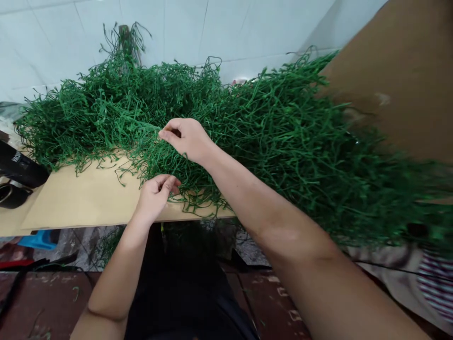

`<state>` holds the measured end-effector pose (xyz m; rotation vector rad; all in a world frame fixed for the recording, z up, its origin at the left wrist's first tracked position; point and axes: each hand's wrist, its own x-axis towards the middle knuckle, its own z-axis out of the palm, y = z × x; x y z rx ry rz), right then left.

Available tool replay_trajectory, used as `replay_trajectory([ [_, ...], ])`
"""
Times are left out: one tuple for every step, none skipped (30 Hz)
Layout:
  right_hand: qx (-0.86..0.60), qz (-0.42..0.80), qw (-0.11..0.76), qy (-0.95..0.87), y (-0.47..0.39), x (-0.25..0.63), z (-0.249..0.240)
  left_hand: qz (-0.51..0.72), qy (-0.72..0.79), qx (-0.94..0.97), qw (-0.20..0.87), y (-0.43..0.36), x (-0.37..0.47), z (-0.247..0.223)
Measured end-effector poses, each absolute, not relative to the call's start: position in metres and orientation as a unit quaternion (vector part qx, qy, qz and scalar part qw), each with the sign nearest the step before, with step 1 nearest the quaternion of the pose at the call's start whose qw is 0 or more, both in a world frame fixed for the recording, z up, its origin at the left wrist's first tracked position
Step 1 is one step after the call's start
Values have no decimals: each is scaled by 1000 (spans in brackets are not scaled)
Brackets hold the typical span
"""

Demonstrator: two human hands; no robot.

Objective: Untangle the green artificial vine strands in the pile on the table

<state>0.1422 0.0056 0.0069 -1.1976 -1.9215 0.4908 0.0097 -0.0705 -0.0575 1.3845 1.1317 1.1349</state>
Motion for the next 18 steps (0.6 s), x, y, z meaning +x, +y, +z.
replay_trajectory([
  [-475,205,406,-753,4,140,5,457,474,576,484,-66,8,-60],
  [-474,216,414,-746,4,138,3,465,481,574,473,-62,5,-62],
  [-471,225,424,-740,4,138,1,484,488,565,456,-59,2,-64],
  [-465,231,432,-737,4,138,-1,509,494,554,436,-56,-2,-64],
  [-459,233,436,-738,4,138,-3,530,497,548,415,-53,-6,-62],
  [-452,230,435,-744,5,138,-4,545,499,544,398,-48,-10,-59],
  [-446,221,430,-753,5,137,-5,558,498,541,385,-41,-14,-54],
  [-440,208,424,-764,6,135,-5,571,494,536,378,-34,-17,-48],
  [-434,192,418,-774,8,132,-6,582,485,529,382,-24,-18,-41],
  [-428,175,415,-784,10,128,-6,590,473,520,398,-14,-18,-35],
  [-421,156,414,-792,13,124,-7,589,459,509,427,-4,-17,-29],
  [-416,137,415,-797,16,121,-9,580,444,499,466,7,-15,-24],
  [-414,119,417,-800,20,117,-11,565,427,491,507,17,-13,-22],
  [-415,102,421,-800,22,114,-14,548,411,484,544,26,-10,-21],
  [-419,86,427,-797,24,112,-18,536,396,479,571,33,-7,-22],
  [-424,71,434,-792,25,110,-22,537,383,473,584,39,-5,-23],
  [-430,58,442,-785,26,110,-25,549,374,465,585,42,-4,-26],
  [-434,46,452,-778,25,110,-29,566,371,455,580,45,-4,-28],
])
